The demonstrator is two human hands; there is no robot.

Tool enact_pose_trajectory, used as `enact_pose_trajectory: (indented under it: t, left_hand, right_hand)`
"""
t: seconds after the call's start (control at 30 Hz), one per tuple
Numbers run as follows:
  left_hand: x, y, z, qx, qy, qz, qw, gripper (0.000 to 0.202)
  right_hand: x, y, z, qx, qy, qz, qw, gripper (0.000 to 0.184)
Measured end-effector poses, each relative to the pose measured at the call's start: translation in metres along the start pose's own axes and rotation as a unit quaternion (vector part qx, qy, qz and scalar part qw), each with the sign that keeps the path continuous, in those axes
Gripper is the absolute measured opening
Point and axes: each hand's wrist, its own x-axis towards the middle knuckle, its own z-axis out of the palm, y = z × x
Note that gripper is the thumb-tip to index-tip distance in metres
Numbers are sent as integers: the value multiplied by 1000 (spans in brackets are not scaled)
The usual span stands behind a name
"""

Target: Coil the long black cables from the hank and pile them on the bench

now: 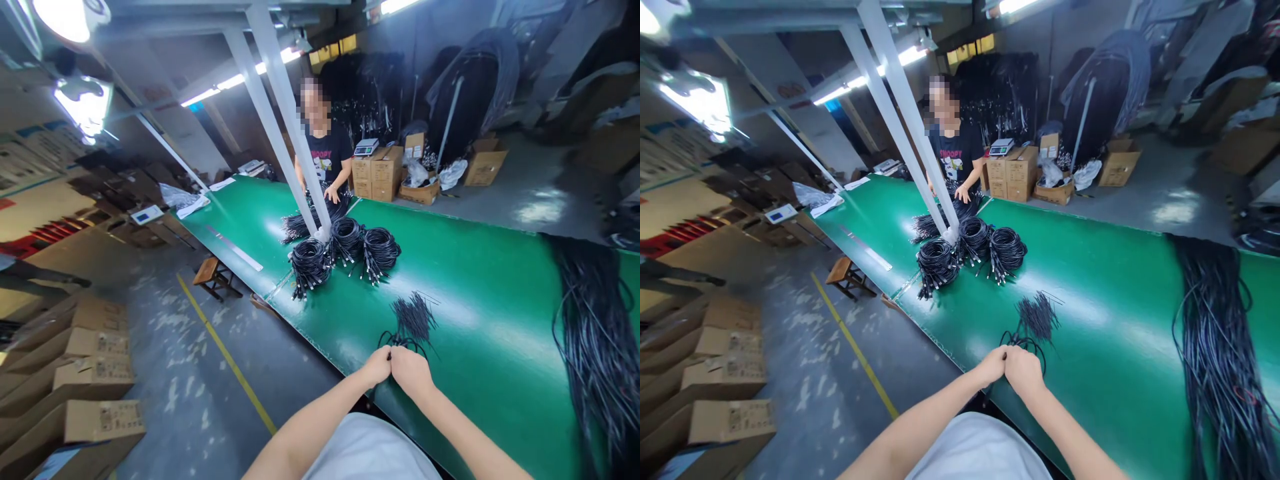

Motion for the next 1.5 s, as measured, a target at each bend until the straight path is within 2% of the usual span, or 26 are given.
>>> enact_pose_trajectory:
  t: [0.07,0.13,0.17,0.27,0.33,0.37,0.47,0.5,0.53,0.6,0.67,0.77,0.8,0.87,0.9,0.93,0.97,1.03,1.07,1.1,1.17,1.27,1.33,1.37,1.43,1.5]
  left_hand:
    - [1,-2,-3,-53,-8,-9,999,16]
    - [0,-4,-5,-94,-12,-8,995,20]
    - [-1,-5,-5,-117,-13,-5,993,23]
    - [-9,0,-3,-225,1,0,974,18]
    - [-21,10,-3,-281,32,1,959,12]
    - [-27,16,-5,-281,51,-1,958,21]
    - [-43,33,-17,-299,20,6,954,37]
    - [-47,38,-23,-324,6,30,946,40]
    - [-51,42,-29,-358,-26,49,932,44]
    - [-60,51,-41,-398,-110,67,908,47]
    - [-72,59,-52,-404,-187,69,893,48]
    - [-87,67,-63,-371,-273,55,886,49]
    - [-90,68,-65,-357,-273,53,892,48]
    - [-90,68,-68,-340,-207,59,916,45]
    - [-89,67,-68,-337,-147,64,928,43]
    - [-86,66,-67,-336,-79,69,936,40]
    - [-83,65,-66,-337,-12,72,939,39]
    - [-76,63,-62,-343,100,79,931,35]
    - [-73,64,-61,-354,142,82,921,34]
    - [-70,65,-59,-375,172,83,907,32]
    - [-64,68,-59,-439,180,77,877,30]
    - [-62,75,-59,-518,93,48,849,29]
    - [-63,77,-59,-531,44,30,846,29]
    - [-66,77,-59,-528,31,22,848,30]
    - [-71,75,-61,-503,15,9,864,31]
    - [-79,74,-65,-469,-3,-3,883,31]
  right_hand:
    - [-1,0,1,31,3,46,998,36]
    - [-2,1,0,132,13,94,987,37]
    - [-3,1,-2,215,24,113,970,35]
    - [-7,-5,-12,448,44,138,882,31]
    - [-16,-11,-20,515,29,148,844,34]
    - [-22,-12,-24,529,10,156,834,35]
    - [-45,-3,-37,556,-34,180,811,33]
    - [-52,5,-43,550,-9,166,818,32]
    - [-57,14,-51,520,55,142,840,32]
    - [-62,30,-71,408,189,69,890,41]
    - [-59,38,-93,281,253,-23,925,52]
    - [-45,39,-109,183,171,-165,954,33]
    - [-41,37,-108,178,138,-175,958,23]
    - [-36,32,-98,238,93,-119,959,8]
    - [-36,28,-90,311,79,-65,945,11]
    - [-37,24,-82,406,63,-8,912,17]
    - [-39,19,-74,510,47,38,858,22]
    - [-44,10,-63,686,16,90,722,30]
    - [-46,5,-60,743,6,100,662,34]
    - [-48,2,-58,779,-2,102,619,40]
    - [-48,-2,-60,812,-12,88,576,49]
    - [-45,-1,-64,818,61,85,565,41]
    - [-43,4,-66,809,129,89,567,39]
    - [-42,9,-66,803,138,81,574,42]
    - [-41,22,-66,786,98,47,609,53]
    - [-42,38,-67,750,30,18,661,62]
